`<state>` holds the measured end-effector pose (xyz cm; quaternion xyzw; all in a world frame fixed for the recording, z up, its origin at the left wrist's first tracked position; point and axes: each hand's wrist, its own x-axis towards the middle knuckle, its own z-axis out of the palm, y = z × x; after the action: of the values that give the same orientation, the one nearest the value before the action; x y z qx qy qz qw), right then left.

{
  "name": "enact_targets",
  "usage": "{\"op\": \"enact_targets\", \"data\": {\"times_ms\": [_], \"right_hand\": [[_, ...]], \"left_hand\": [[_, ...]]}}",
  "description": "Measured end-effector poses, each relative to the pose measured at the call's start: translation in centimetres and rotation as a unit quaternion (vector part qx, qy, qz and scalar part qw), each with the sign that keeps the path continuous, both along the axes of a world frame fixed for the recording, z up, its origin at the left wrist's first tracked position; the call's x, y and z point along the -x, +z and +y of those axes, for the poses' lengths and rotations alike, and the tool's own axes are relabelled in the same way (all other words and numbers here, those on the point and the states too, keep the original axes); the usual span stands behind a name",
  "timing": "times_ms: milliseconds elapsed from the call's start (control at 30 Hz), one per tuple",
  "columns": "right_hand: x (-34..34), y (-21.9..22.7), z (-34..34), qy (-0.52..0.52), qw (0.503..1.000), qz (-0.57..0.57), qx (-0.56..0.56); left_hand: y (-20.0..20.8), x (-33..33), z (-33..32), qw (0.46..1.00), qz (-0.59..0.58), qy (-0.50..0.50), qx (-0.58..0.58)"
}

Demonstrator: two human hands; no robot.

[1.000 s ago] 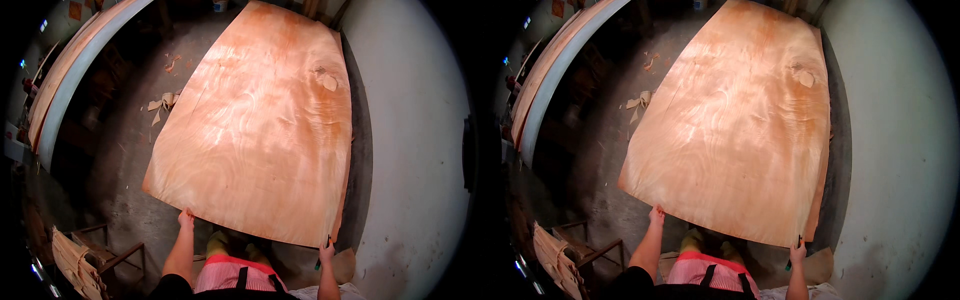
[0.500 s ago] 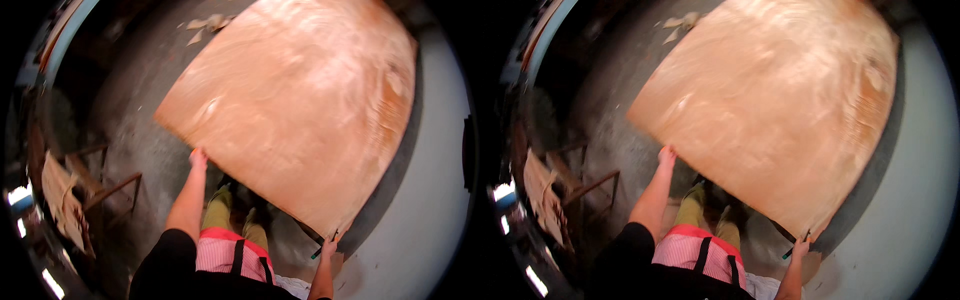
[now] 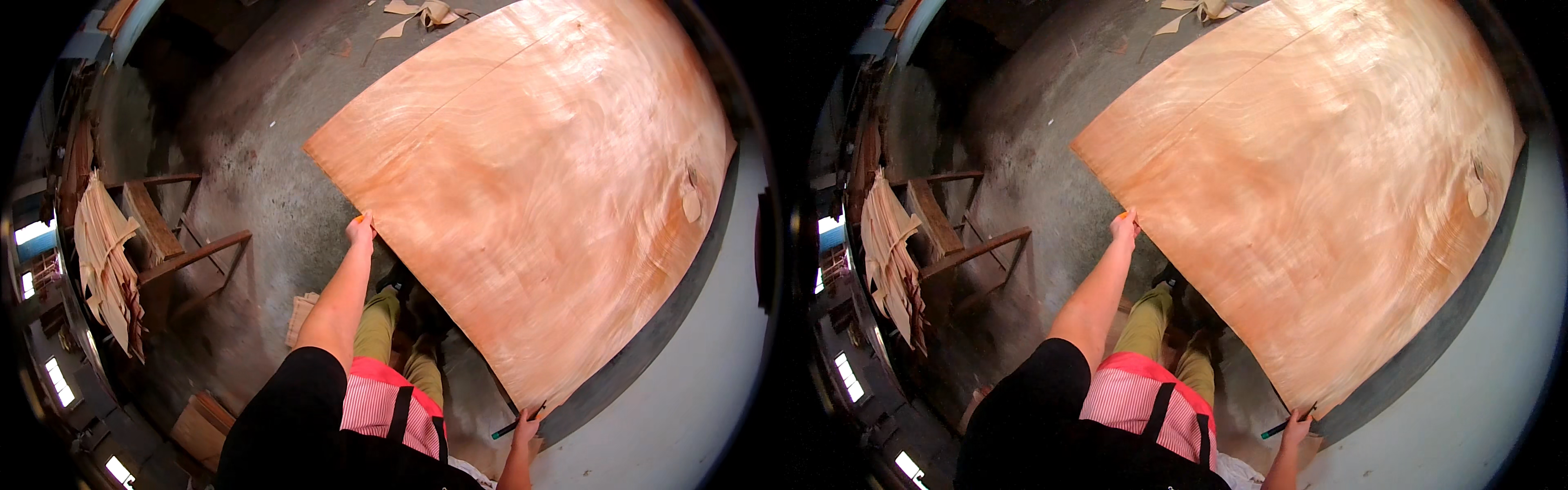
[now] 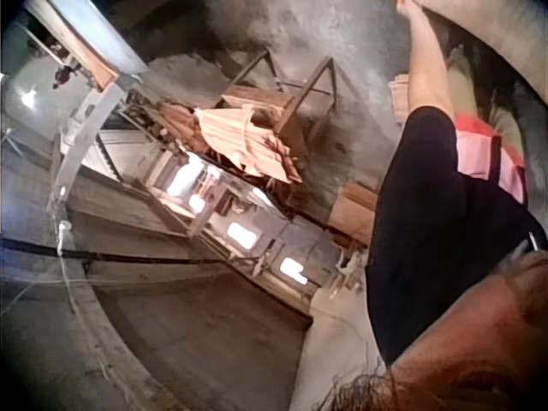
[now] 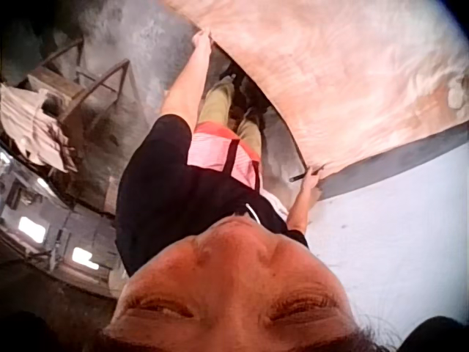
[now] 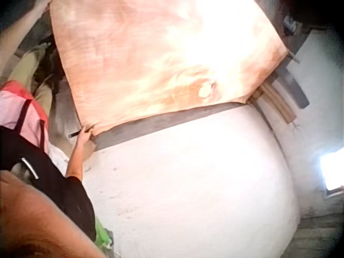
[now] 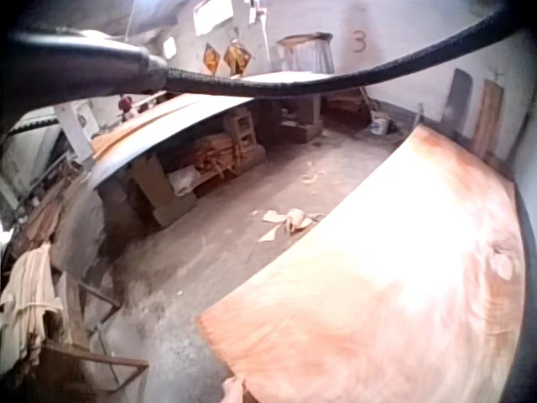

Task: The person uses a utility knife to cut a small piece of wood veneer on a large sheet. They then apply a liquid to the sheet with a brush and use a long metal ruler to measure and cut the veneer into larger pieces.

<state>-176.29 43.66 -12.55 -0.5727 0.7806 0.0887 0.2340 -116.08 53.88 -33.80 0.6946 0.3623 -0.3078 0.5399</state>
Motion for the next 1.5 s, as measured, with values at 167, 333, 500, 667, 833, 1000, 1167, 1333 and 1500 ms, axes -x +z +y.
{"op": "enact_targets", "data": {"times_ms": [167, 333, 500, 667, 833, 1000, 1167, 1333, 1500], "right_hand": [[0.3, -0.4, -0.2, -0.050, 0.998, -0.043, -0.015], [0.7, -1.0, 0.1, -0.037, 0.999, -0.001, -0.037], [-4.0, 1.2, 0.1, 0.037, 0.999, -0.017, 0.034], [-5.1, 0.9, -0.1, -0.028, 0.995, 0.097, -0.016], [-2.2, -1.6, 2.0, -0.051, 0.993, 0.033, 0.098], [2.6, -4.1, 5.8, -0.183, 0.976, -0.070, 0.093], [6.3, -4.1, 13.4, -0.309, 0.936, 0.022, 0.170], [11.0, -2.3, 22.2, -0.380, 0.910, 0.106, 0.129], [15.5, 2.3, 26.6, -0.374, 0.909, 0.142, 0.116]], "left_hand": [[-0.2, -0.2, 0.2, 1.000, 0.000, -0.008, -0.012], [-2.3, -0.3, 0.6, 0.999, -0.022, -0.017, -0.016], [-2.2, 0.0, 1.3, 0.985, -0.106, -0.072, -0.117], [-1.6, 4.6, 3.0, 0.955, -0.093, -0.219, -0.176], [3.4, 13.3, -0.2, 0.884, -0.063, -0.368, -0.281], [9.1, 19.9, -3.0, 0.636, -0.397, -0.621, -0.230], [12.3, 24.7, -5.3, 0.353, -0.402, -0.840, -0.091], [14.6, 29.4, -7.4, 0.198, -0.359, -0.908, -0.085], [17.0, 33.6, -8.5, 0.148, -0.381, -0.911, -0.060]]}}
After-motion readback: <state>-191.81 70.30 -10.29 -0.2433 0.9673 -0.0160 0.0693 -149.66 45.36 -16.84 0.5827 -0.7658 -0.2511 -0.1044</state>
